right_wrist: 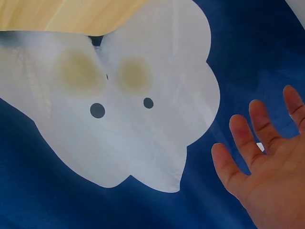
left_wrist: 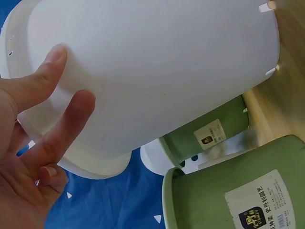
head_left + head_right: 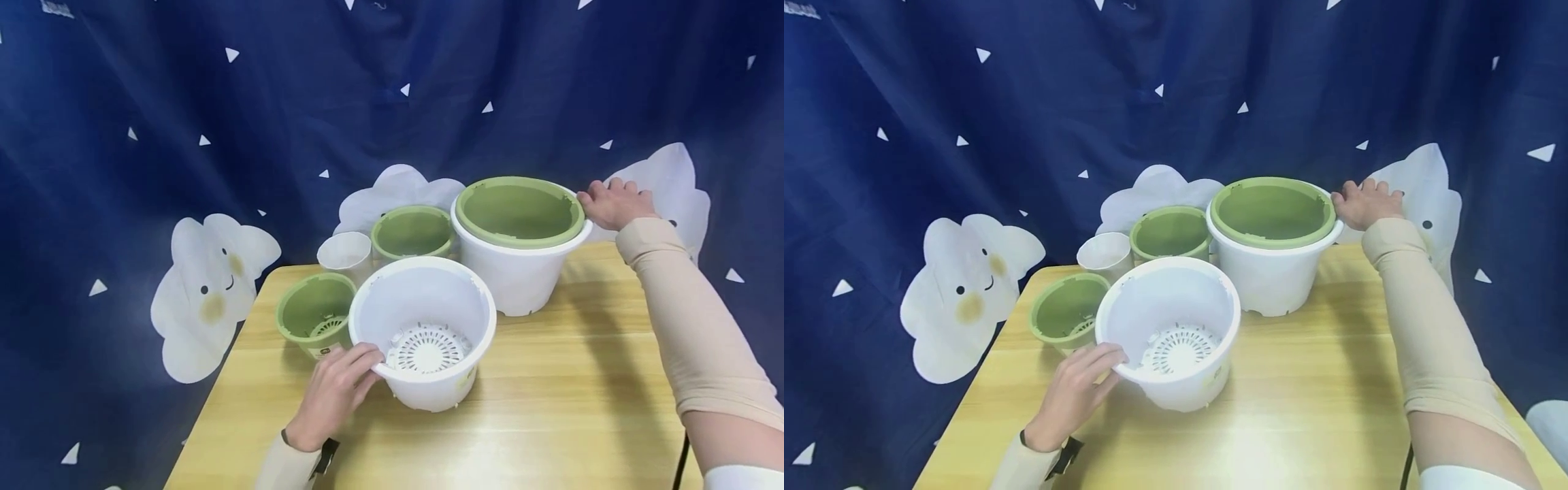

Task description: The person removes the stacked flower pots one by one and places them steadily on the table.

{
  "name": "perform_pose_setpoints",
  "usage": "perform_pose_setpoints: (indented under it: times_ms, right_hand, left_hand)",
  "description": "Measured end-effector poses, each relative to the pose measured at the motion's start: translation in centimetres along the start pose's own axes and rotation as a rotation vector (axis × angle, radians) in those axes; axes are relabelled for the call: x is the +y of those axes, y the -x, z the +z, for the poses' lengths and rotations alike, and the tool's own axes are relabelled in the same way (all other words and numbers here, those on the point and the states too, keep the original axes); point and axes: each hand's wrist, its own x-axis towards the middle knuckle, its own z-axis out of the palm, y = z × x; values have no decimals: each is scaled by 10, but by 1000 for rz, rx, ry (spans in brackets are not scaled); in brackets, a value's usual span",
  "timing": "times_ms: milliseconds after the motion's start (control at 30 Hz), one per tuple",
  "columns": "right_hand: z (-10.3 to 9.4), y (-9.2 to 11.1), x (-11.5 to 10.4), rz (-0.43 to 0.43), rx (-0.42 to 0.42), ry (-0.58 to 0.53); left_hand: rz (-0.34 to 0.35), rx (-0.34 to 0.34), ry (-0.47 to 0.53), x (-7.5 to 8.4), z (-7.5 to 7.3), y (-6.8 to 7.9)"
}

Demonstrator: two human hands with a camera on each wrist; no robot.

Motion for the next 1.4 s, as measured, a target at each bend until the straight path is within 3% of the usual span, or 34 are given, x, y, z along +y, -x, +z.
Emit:
perform_pose_setpoints:
  times_ms: [333,600,967,1400]
  right_hand:
    - [-3,8,13,3,-8,-14]
    - [-8,22,28,31,-4,-18]
    - [-9,21,32,46,-1,-14]
    - [-4,19,28,60,-14,-19]
  left_hand:
    - [-32,-79,-53,6,4,-15]
    - [-72,-138,-18,4,9,-26]
    - [-98,-147,28,-8,9,-28]
    - [-124,-161,74,-7,6,-21]
